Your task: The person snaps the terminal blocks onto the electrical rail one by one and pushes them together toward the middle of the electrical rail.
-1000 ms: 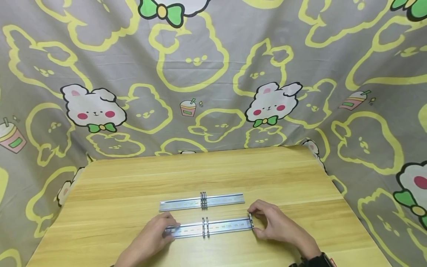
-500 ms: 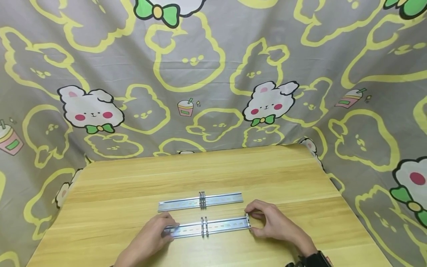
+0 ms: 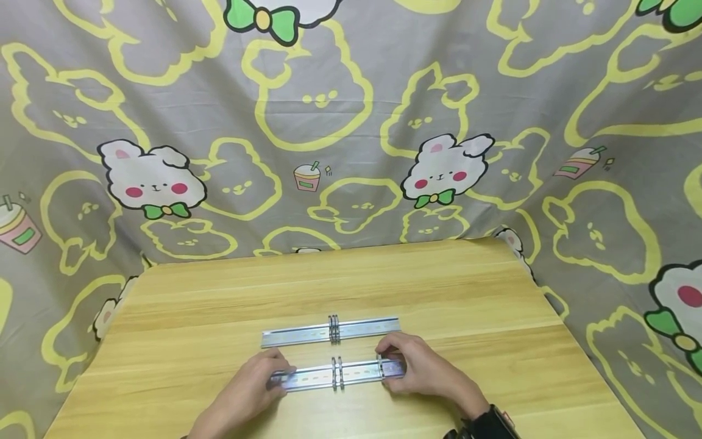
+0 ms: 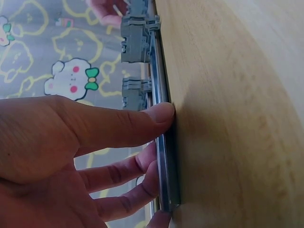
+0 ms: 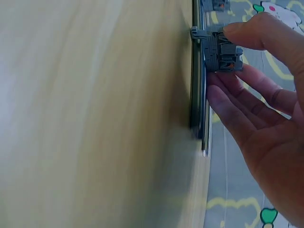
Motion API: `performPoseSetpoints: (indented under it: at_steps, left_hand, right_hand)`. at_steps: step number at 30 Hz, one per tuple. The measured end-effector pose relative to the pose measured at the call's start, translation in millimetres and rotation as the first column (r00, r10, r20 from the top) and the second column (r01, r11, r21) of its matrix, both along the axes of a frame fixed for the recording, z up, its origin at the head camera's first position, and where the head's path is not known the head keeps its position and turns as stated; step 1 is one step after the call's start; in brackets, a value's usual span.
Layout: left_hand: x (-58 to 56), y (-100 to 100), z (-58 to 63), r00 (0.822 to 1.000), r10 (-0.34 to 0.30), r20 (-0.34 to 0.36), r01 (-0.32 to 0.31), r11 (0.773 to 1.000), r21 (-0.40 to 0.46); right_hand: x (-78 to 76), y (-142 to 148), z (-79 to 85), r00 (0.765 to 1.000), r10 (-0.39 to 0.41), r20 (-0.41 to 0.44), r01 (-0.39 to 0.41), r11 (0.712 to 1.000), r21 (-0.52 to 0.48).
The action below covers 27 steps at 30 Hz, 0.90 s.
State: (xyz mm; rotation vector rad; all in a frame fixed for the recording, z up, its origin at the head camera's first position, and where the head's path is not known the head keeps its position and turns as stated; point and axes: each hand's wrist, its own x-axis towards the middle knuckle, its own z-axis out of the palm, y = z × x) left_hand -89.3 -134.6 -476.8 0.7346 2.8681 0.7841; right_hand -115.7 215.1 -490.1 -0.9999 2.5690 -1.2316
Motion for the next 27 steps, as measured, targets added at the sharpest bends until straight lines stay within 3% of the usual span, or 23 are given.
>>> performPoseSetpoints:
  at_steps: [27]
  left_hand:
    - [0.7, 0.4, 0.0, 1.000, 0.007, 0.005, -0.007, 1.000, -0.002]
  right_hand:
    - [-0.4, -56.1, -2.3, 0.999, 0.038, -0.016, -0.037, 0.999, 0.018]
